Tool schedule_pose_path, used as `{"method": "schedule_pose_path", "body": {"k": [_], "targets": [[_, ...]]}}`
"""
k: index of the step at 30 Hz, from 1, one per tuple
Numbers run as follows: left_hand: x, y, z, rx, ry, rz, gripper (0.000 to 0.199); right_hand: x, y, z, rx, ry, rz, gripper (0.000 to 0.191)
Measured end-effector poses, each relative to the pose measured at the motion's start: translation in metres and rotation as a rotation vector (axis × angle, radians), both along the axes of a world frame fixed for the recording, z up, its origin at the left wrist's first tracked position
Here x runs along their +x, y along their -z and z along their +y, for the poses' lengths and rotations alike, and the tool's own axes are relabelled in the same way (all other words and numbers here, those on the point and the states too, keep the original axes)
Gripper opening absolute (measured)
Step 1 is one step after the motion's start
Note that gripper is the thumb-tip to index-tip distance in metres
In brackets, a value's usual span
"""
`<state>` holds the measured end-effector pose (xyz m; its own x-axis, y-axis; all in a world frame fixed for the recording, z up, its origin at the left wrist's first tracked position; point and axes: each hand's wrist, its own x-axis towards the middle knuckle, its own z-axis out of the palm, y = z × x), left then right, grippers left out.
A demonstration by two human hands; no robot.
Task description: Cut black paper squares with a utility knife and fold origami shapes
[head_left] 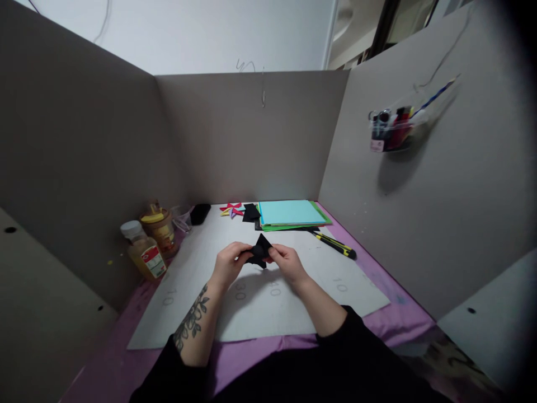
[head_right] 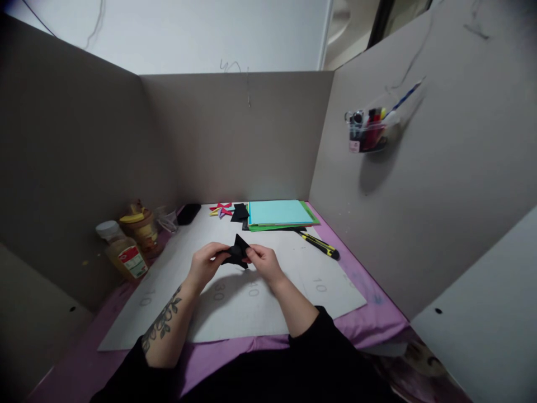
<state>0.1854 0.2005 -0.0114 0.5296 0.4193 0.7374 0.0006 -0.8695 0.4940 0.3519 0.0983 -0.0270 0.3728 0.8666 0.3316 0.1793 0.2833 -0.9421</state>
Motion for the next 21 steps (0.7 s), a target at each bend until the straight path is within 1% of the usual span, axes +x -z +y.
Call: {"method": "schedule_pose_path", "body": {"k": [5,9,11,15,17,19,21], "targets": [[-0.002,-0.005,-0.003,-0.03,0.004,0.053,0.01,-0.003,-0.002,0.0,0.0,-0.004,-0.005,0.035],[-0.003,-0.007,-0.003,0.028,0.045,0.134,0.014,-0.005,-0.002,0.0,0.002,-0.023,-0.012,0.031],[-0.004,-0.008,-0.002,0.093,0.008,0.161,0.016,-0.005,-0.001,0.0,0.008,-0.034,-0.01,0.03],[-0.007,-0.013,-0.001,0.255,-0.126,0.237,0.017,-0.006,0.003,0.001,0.02,-0.057,0.021,0.03],[-0.009,-0.015,-0.002,0.305,-0.175,0.287,0.018,-0.006,0.004,0.001,0.028,-0.076,0.032,0.03],[-0.011,-0.018,-0.003,0.318,-0.183,0.326,0.018,-0.006,0.005,0.002,0.032,-0.083,0.021,0.029],[-0.012,-0.02,-0.004,0.307,-0.163,0.359,0.017,-0.006,0.006,0.002,0.033,-0.08,-0.002,0.028]]}}
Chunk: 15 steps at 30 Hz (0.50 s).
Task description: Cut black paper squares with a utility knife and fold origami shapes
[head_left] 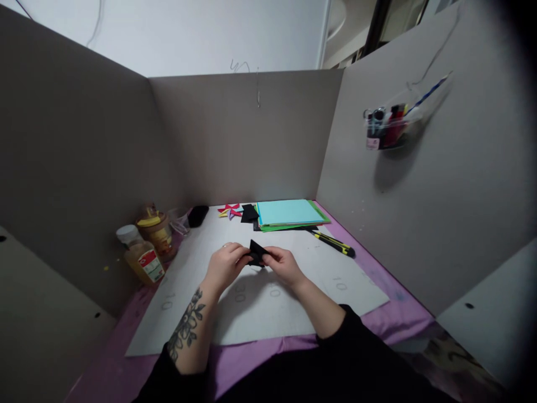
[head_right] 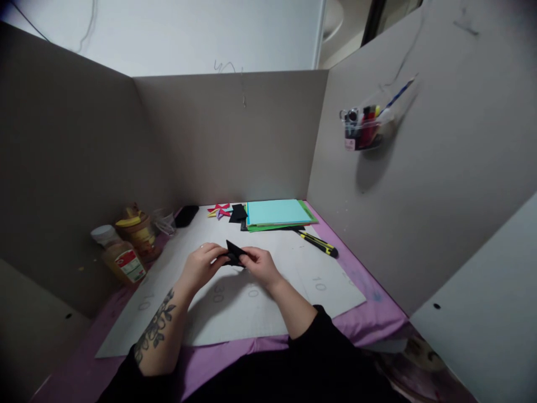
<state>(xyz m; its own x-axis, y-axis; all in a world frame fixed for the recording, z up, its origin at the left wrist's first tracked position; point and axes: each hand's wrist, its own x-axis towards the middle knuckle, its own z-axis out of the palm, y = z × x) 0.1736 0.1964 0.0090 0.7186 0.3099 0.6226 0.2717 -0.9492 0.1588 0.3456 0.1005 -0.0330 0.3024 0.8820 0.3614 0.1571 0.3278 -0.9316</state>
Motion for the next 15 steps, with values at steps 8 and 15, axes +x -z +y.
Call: {"method": "schedule_pose_path", "body": {"k": [8,15], "targets": [[0.004,-0.006,-0.003,0.058,-0.102,0.075,0.017,-0.001,0.006,0.003,0.001,-0.001,-0.028,0.025],[0.008,0.002,0.002,-0.033,-0.093,0.045,0.011,-0.002,0.011,0.01,-0.044,0.085,-0.101,0.027]]}}
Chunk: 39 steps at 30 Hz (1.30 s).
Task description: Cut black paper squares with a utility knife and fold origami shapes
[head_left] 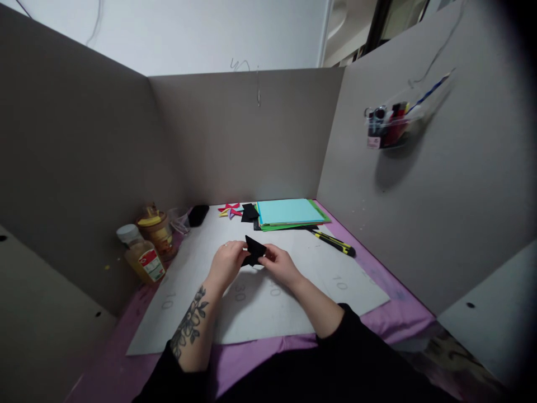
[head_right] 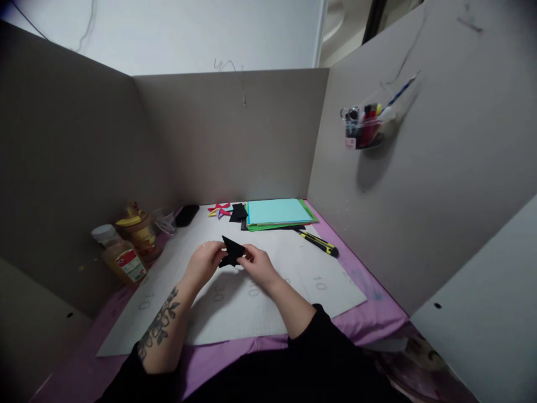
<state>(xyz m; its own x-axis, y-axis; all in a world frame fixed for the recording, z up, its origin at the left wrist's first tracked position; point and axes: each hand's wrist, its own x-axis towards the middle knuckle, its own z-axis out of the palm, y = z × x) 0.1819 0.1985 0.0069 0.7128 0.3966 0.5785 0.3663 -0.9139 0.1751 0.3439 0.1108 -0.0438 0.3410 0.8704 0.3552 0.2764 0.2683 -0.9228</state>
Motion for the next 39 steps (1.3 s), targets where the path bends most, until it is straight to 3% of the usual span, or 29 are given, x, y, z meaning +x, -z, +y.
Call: {"method": "schedule_pose_path", "body": {"k": [3,8,11,13,16,19,21,25,31,36,39], "targets": [[0.001,0.002,0.0,0.015,0.007,0.007,0.01,-0.002,0.0,0.001,0.004,0.003,0.003,0.022],[0.007,0.001,-0.008,0.091,-0.13,-0.033,0.011,-0.008,-0.005,-0.001,-0.015,0.037,-0.04,0.018],[0.008,0.001,-0.01,0.027,-0.153,-0.143,0.009,-0.011,-0.01,-0.003,-0.027,0.07,-0.023,0.013],[0.009,0.004,-0.008,-0.13,-0.162,-0.303,0.008,-0.012,-0.012,-0.003,-0.021,0.081,0.042,0.018],[0.011,0.011,-0.002,-0.61,-0.128,-0.558,0.031,-0.011,-0.013,-0.002,-0.01,0.065,0.169,0.021],[0.015,0.017,0.001,-1.126,-0.009,-0.595,0.041,-0.009,-0.012,-0.001,-0.01,0.016,0.24,0.024],[0.016,0.018,0.001,-1.25,0.052,-0.582,0.035,-0.007,-0.012,0.0,-0.001,0.001,0.257,0.026],[0.016,0.016,-0.004,-1.21,0.08,-0.574,0.031,-0.004,-0.014,0.0,0.02,0.022,0.274,0.025],[0.017,0.015,-0.01,-1.311,0.159,-0.56,0.031,-0.001,-0.014,-0.003,-0.04,0.012,0.238,0.024],[0.018,0.017,-0.011,-1.39,0.284,-0.486,0.036,-0.003,-0.012,-0.002,0.031,0.139,0.182,0.023],[0.017,0.019,-0.01,-1.399,0.252,-0.42,0.035,-0.003,-0.012,-0.002,0.003,0.107,0.188,0.024]]}}
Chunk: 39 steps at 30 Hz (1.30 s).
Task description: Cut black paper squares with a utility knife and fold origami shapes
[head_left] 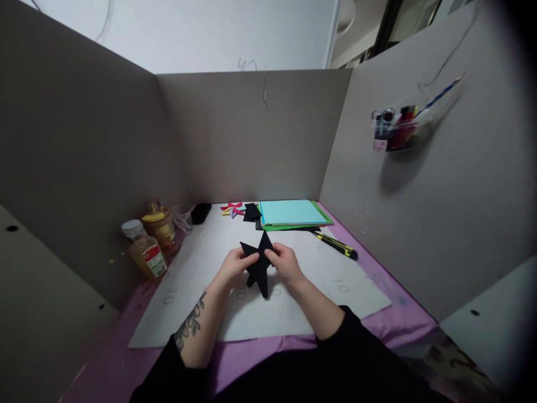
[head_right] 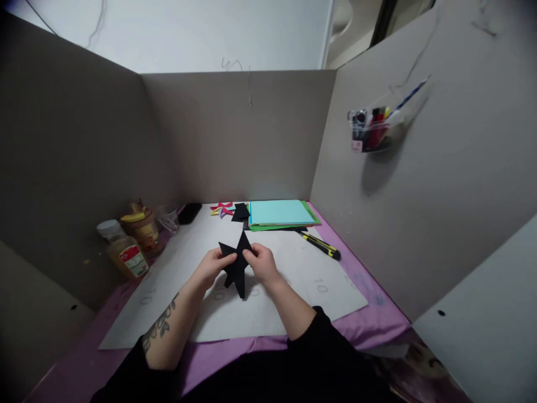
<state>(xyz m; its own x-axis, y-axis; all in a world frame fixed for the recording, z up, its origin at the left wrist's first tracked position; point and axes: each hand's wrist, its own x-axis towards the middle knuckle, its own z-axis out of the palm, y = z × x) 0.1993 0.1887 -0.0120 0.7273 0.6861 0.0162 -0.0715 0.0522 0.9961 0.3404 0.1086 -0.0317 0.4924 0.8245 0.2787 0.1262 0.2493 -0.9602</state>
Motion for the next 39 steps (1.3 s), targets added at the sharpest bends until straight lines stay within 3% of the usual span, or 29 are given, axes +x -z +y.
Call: {"method": "schedule_pose_path", "body": {"k": [6,14,20,25,39], "targets": [[-0.0025,-0.002,0.0007,-0.001,-0.055,0.021,0.031,0.0028,0.0005,-0.0014,-0.028,-0.137,0.12,0.031],[-0.0015,-0.0007,-0.0007,0.035,-0.031,0.029,0.029,0.0042,0.0014,-0.0039,-0.095,-0.14,-0.009,0.027],[0.0004,-0.0004,-0.0035,-0.02,-0.022,0.045,0.032,0.0004,0.0004,-0.0023,-0.056,-0.047,-0.004,0.02],[-0.0001,0.0007,-0.003,-0.021,-0.103,-0.022,0.029,-0.0003,0.0023,-0.0024,-0.151,-0.213,0.076,0.019],[0.0008,0.002,-0.0002,-0.068,-0.178,-0.037,0.028,-0.005,0.0076,0.0009,-0.187,-0.234,0.12,0.019]]}}
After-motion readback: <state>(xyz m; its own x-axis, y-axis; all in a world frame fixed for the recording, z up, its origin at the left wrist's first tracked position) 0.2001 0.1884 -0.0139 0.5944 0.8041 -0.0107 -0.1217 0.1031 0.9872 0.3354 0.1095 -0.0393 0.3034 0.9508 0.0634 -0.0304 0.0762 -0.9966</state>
